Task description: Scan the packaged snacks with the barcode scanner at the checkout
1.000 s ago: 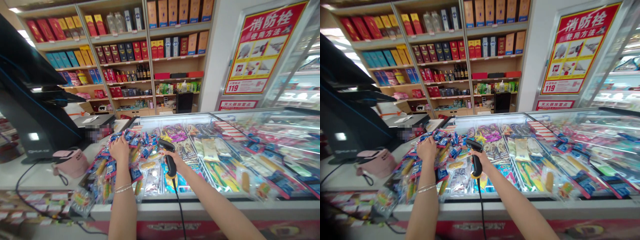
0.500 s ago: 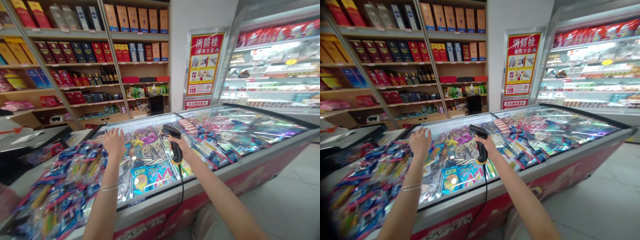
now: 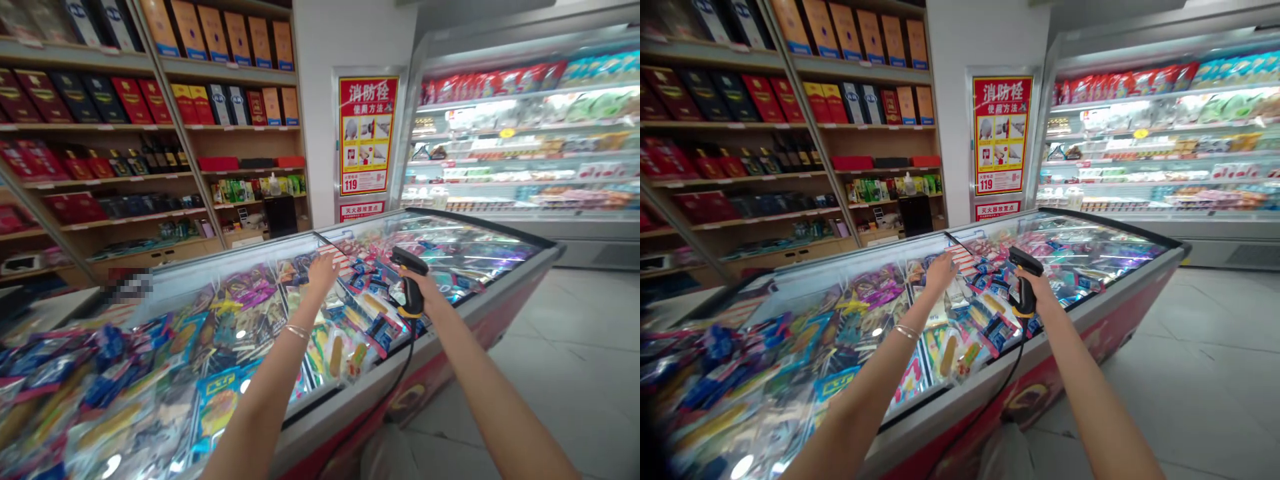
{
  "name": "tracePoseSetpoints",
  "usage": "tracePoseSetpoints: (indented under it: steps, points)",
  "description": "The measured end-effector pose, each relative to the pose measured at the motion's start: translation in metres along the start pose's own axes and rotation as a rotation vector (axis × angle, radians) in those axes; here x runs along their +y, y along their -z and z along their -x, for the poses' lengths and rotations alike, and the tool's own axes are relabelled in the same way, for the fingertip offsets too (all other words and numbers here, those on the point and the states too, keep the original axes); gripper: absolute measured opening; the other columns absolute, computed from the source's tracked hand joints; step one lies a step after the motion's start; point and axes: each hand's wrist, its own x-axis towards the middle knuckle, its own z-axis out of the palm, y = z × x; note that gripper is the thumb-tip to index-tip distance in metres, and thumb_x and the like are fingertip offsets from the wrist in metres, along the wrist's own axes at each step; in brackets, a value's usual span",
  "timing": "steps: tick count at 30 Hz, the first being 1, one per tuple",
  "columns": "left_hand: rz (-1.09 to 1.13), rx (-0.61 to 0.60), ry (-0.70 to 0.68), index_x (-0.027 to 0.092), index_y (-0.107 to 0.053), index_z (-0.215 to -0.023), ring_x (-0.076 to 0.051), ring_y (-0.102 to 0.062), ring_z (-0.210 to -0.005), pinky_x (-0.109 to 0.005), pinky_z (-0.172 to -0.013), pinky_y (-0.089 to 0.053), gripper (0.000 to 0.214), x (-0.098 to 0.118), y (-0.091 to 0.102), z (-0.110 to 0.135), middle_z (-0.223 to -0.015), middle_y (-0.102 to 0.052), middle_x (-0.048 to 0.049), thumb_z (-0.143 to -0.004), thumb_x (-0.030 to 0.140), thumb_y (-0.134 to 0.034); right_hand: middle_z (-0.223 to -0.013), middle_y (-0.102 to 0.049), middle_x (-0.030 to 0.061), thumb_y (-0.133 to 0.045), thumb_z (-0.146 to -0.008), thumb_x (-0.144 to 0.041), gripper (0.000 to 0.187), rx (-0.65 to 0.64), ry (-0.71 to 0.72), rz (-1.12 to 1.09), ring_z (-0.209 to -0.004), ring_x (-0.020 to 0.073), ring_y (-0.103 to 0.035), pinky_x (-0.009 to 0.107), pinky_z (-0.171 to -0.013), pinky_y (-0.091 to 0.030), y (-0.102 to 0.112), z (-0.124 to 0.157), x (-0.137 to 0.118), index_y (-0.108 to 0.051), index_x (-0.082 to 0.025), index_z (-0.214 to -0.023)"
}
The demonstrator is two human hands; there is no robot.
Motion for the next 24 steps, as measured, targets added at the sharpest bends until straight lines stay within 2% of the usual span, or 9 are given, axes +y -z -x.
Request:
tracePoseSetpoints:
  steps: [3,6,8,11,14,18,21,24]
  points:
    - [0.091,-0.104,0.008,0.021,-0.046,-0.138,-0.026,-0.054,-0.120,-0.037,-0.099,-0.043,0.052,0.013,-0.037,-0.014,-0.134,-0.056,-0.0132,-0.089,0.039,-0.051,-0.045,-0.057,-0.0009,-0.078,-0.059,-0.017,0.016,0.056,-0.033,-0.029,-0.036,0.0116,-0.053,0.020,-0.033,-0.044,0.018,-0.014,0.016,-0.065,-0.015,-0.069]
    - [0.165,-0.171,-0.038,0.021,-0.038,-0.143,-0.027,-0.051,-0.124,-0.036,-0.100,-0.042,0.066,0.017,-0.066,-0.026,-0.140,-0.051,-0.0138,-0.085,0.044,-0.059,-0.042,-0.056,0.0002,-0.076,-0.062,-0.019,0.013,0.073,-0.105,-0.014,-0.035,0.0118,-0.052,0.019,-0.032,-0.041,0.026,-0.019,0.029,-0.065,-0.014,-0.067]
    - [0.187,-0.198,-0.097,0.021,-0.037,-0.144,-0.026,-0.049,-0.127,-0.035,-0.103,-0.040,0.069,0.016,-0.080,-0.032,-0.141,-0.049,-0.0133,-0.083,0.045,-0.061,-0.042,-0.057,0.0013,-0.075,-0.065,-0.020,0.012,0.062,-0.145,-0.009,-0.034,0.0121,-0.052,0.019,-0.031,-0.040,0.027,-0.020,0.035,-0.065,-0.014,-0.068]
    - [0.187,-0.218,-0.123,0.022,-0.048,-0.138,-0.024,-0.054,-0.121,-0.033,-0.102,-0.041,0.060,0.013,-0.092,-0.035,-0.131,-0.057,-0.0123,-0.084,0.044,-0.061,-0.042,-0.057,0.0016,-0.074,-0.066,-0.021,0.012,0.039,-0.159,-0.026,-0.034,0.0121,-0.052,0.019,-0.031,-0.040,0.026,-0.020,0.040,-0.065,-0.014,-0.068]
    - [0.193,-0.213,-0.076,0.024,-0.055,-0.132,-0.022,-0.060,-0.108,-0.032,-0.097,-0.044,0.050,0.013,-0.094,-0.033,-0.118,-0.062,-0.0103,-0.085,0.038,-0.061,-0.041,-0.057,0.0018,-0.074,-0.066,-0.021,0.012,0.027,-0.162,-0.014,-0.035,0.0130,-0.053,0.020,-0.031,-0.040,0.023,-0.018,0.040,-0.064,-0.014,-0.067]
    - [0.208,-0.175,-0.028,0.023,-0.059,-0.130,-0.021,-0.061,-0.102,-0.030,-0.095,-0.045,0.047,0.015,-0.085,-0.025,-0.114,-0.061,-0.0104,-0.084,0.029,-0.060,-0.042,-0.057,0.0025,-0.074,-0.067,-0.019,0.011,0.049,-0.173,0.014,-0.035,0.0136,-0.053,0.020,-0.031,-0.040,0.019,-0.014,0.037,-0.065,-0.015,-0.067]
    - [0.224,-0.132,-0.010,0.022,-0.059,-0.130,-0.020,-0.060,-0.104,-0.029,-0.096,-0.045,0.047,0.011,-0.072,-0.018,-0.114,-0.061,-0.0105,-0.082,0.023,-0.059,-0.042,-0.057,0.0018,-0.074,-0.066,-0.017,0.009,0.050,-0.152,0.004,-0.035,0.0126,-0.053,0.019,-0.032,-0.041,0.014,-0.009,0.034,-0.065,-0.014,-0.068]
    - [0.250,-0.067,-0.004,0.019,-0.059,-0.130,-0.020,-0.059,-0.106,-0.029,-0.098,-0.044,0.050,-0.005,-0.052,-0.008,-0.116,-0.060,-0.0114,-0.080,0.018,-0.061,-0.042,-0.057,0.0013,-0.075,-0.064,-0.017,0.012,0.003,-0.090,0.010,-0.035,0.0126,-0.053,0.020,-0.033,-0.042,0.006,-0.002,0.029,-0.064,-0.014,-0.067]
